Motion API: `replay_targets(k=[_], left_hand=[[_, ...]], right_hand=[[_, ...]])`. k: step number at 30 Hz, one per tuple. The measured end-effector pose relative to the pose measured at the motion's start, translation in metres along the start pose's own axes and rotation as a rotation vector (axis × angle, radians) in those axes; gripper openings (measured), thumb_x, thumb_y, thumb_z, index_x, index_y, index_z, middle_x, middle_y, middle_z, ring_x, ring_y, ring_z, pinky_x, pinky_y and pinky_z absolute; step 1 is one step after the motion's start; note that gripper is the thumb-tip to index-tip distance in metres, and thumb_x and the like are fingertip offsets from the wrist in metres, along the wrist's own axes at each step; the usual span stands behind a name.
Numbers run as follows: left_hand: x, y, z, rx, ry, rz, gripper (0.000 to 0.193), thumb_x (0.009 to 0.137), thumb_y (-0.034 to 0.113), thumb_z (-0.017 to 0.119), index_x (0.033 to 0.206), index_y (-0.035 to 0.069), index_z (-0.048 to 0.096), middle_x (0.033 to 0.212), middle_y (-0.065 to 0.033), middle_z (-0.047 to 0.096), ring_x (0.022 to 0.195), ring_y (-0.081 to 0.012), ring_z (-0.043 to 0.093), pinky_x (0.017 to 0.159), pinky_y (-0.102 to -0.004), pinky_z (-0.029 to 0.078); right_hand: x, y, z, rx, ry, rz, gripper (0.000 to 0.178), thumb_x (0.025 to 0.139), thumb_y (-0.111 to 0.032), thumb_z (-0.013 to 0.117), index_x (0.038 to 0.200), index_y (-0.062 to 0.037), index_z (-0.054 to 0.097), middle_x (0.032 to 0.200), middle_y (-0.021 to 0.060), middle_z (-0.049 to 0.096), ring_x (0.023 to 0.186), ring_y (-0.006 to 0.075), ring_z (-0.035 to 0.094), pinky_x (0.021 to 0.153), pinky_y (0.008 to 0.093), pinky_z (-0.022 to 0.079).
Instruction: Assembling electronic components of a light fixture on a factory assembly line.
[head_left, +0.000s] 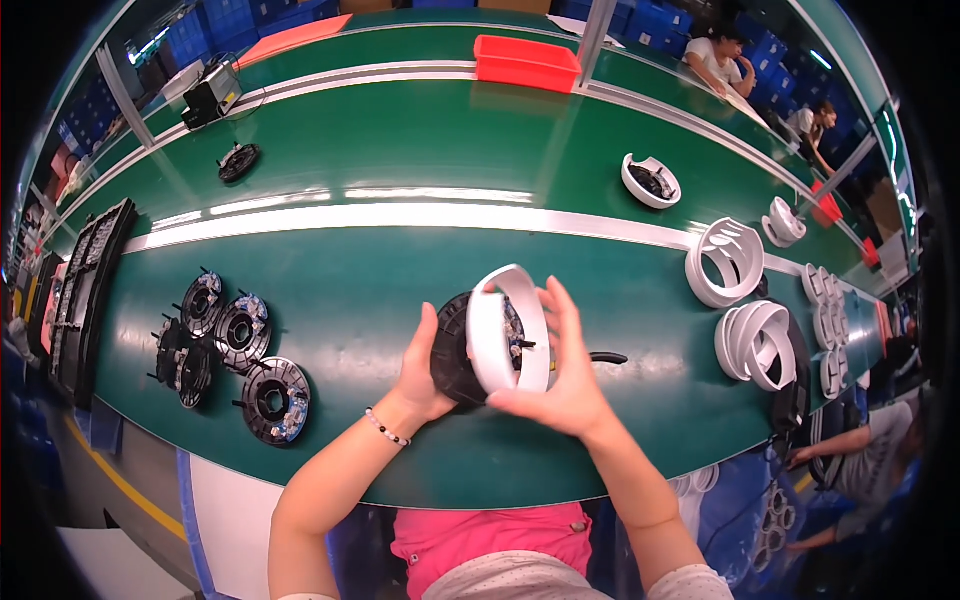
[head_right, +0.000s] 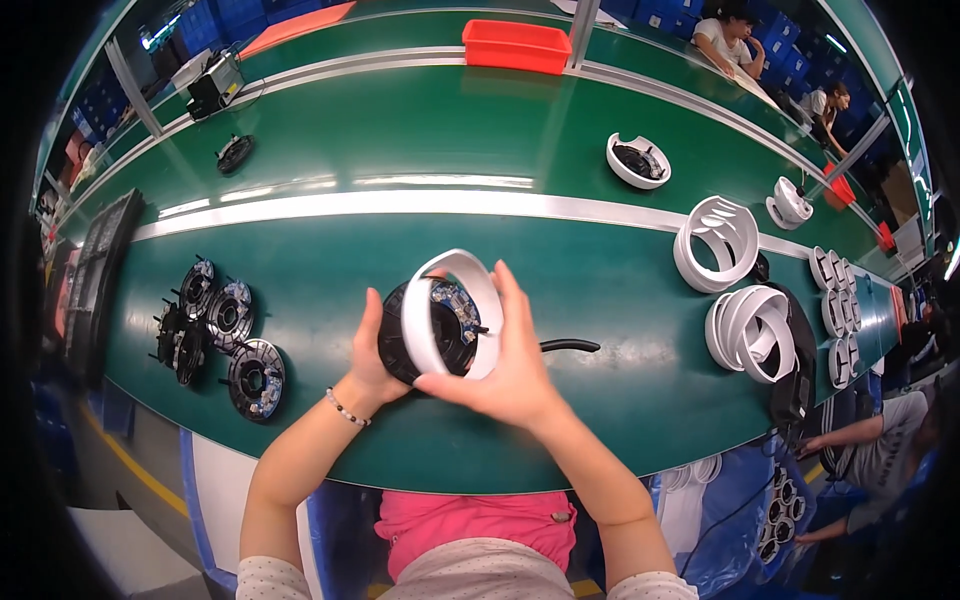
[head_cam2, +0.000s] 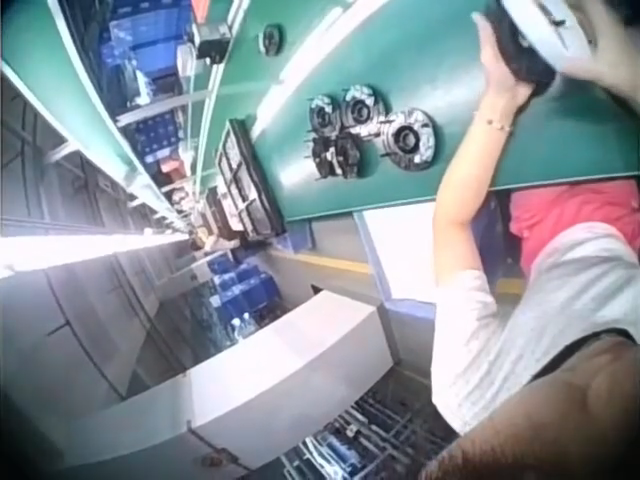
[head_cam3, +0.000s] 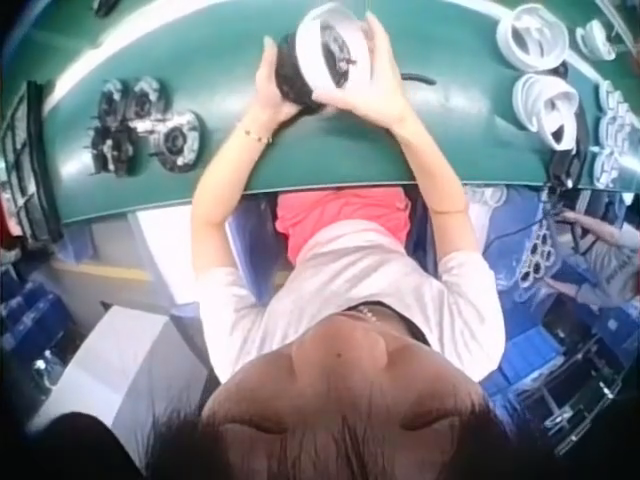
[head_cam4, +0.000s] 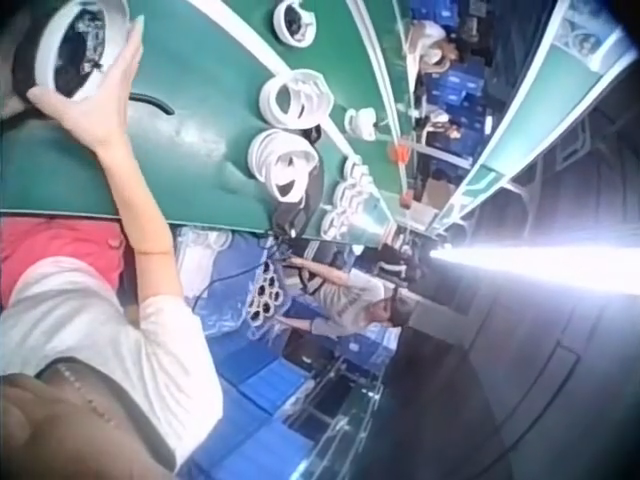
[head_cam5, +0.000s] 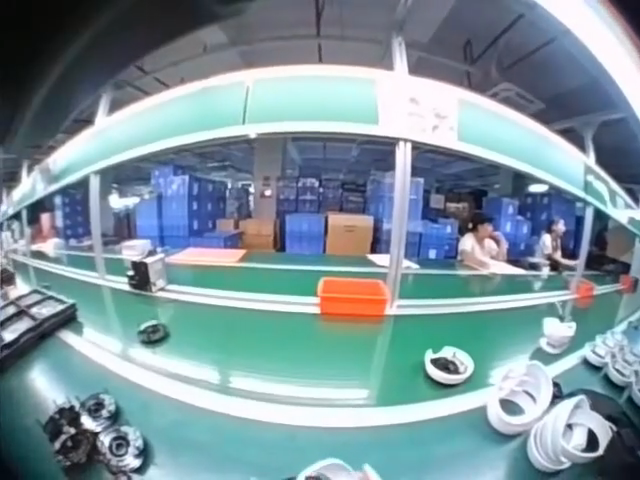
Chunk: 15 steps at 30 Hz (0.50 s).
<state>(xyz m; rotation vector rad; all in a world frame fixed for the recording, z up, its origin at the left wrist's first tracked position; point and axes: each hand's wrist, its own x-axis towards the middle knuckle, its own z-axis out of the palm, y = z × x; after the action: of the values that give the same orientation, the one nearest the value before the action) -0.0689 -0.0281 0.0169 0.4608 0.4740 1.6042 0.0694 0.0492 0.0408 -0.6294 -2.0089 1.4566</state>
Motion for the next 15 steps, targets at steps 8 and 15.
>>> replay_targets(k=[8, 15], left_hand=[[-0.007, -0.004, -0.003, 0.048, 0.105, 0.044, 0.067, 0.084, 0.056, 0.022, 0.124, 0.003, 0.033, 0.118, -0.0143, 0.044, 0.107, -0.0238, 0.046, 0.091, -0.0364, 0.039], [-0.011, -0.002, -0.001, 0.147, -0.009, -0.079, 0.091, 0.072, 0.075, 0.015, 0.130, 0.005, 0.024, 0.129, -0.0131, 0.033, 0.116, -0.0246, 0.037, 0.097, -0.0379, 0.034]], right_hand=[[-0.010, -0.008, 0.022, -0.433, -0.019, -0.149, 0.122, 0.048, -0.043, 0.080, 0.131, 0.0032, 0.003, 0.128, 0.0253, 0.019, 0.120, 0.0373, 0.022, 0.097, 0.0454, 0.024], [-0.003, -0.008, 0.021, -0.637, 0.046, -0.374, 0.120, 0.047, -0.052, 0.075, 0.130, 0.0042, 0.009, 0.132, 0.0272, 0.013, 0.120, 0.0418, 0.019, 0.096, 0.0492, 0.022]])
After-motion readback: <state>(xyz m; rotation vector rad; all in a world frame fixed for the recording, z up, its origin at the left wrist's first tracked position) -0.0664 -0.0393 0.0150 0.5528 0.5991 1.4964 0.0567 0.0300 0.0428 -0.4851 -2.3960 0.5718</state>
